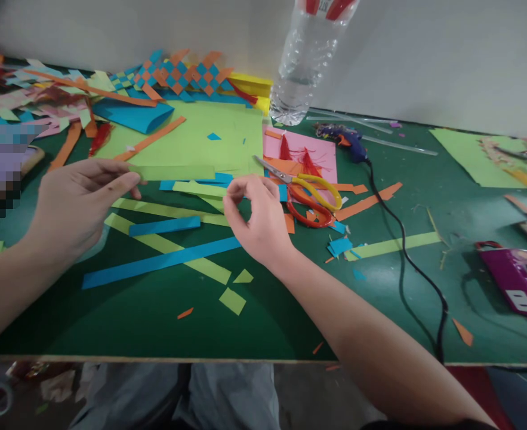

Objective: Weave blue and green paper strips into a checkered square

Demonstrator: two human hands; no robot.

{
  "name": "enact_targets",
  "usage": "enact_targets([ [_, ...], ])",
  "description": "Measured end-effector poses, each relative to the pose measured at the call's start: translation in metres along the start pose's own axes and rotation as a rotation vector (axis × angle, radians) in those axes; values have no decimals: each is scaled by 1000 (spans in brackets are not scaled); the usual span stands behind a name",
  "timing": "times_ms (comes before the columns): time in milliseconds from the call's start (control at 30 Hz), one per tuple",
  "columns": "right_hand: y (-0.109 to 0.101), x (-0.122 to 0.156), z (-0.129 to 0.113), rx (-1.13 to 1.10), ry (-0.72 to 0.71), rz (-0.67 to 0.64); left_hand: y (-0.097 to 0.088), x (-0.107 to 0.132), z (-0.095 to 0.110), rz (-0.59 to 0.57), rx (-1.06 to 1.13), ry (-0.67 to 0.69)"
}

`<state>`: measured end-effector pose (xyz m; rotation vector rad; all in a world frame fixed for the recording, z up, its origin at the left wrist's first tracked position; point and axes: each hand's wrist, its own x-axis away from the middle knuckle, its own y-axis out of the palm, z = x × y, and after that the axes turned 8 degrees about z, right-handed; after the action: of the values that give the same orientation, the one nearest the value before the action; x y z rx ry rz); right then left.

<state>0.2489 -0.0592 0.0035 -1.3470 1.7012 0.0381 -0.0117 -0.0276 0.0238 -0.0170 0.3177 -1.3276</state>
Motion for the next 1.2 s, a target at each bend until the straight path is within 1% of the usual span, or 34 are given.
enact_targets([
  [67,-1,0,-3,30,-119,-103,0,-1,-1,12,12,8],
  [133,-1,0,-6,50,-236,-237,0,-2,-2,22,17,14],
  [233,-2,1,-8,101,-360,-430,1,-3,-3,19,18,9],
  [333,-2,2,-8,158,-414,-570,0,-4,-5,4,25,20],
  [433,-1,3,-7,179,-419,-607,-1,-4,-7,-3,24,37],
  [633,1,4,-4,152,-405,-590,-2,-4,-8,-7,66,30],
  [733,1,3,-4,123,-358,-568,0,-4,-6,-1,110,10],
  [833,1,3,-3,87,-302,-512,1,-4,-3,25,134,-51],
  [900,0,3,-2,65,-274,-458,2,-5,-1,51,138,-87],
  [967,0,3,-2,42,-243,-387,2,-6,0,86,165,-90],
  [1067,-1,3,-1,-5,-157,-244,4,-9,0,155,243,-95],
  [1167,-2,1,1,-49,-38,-105,7,-15,-1,259,346,-149],
  [1200,-1,1,2,-59,-10,-74,8,-16,-2,321,392,-147],
])
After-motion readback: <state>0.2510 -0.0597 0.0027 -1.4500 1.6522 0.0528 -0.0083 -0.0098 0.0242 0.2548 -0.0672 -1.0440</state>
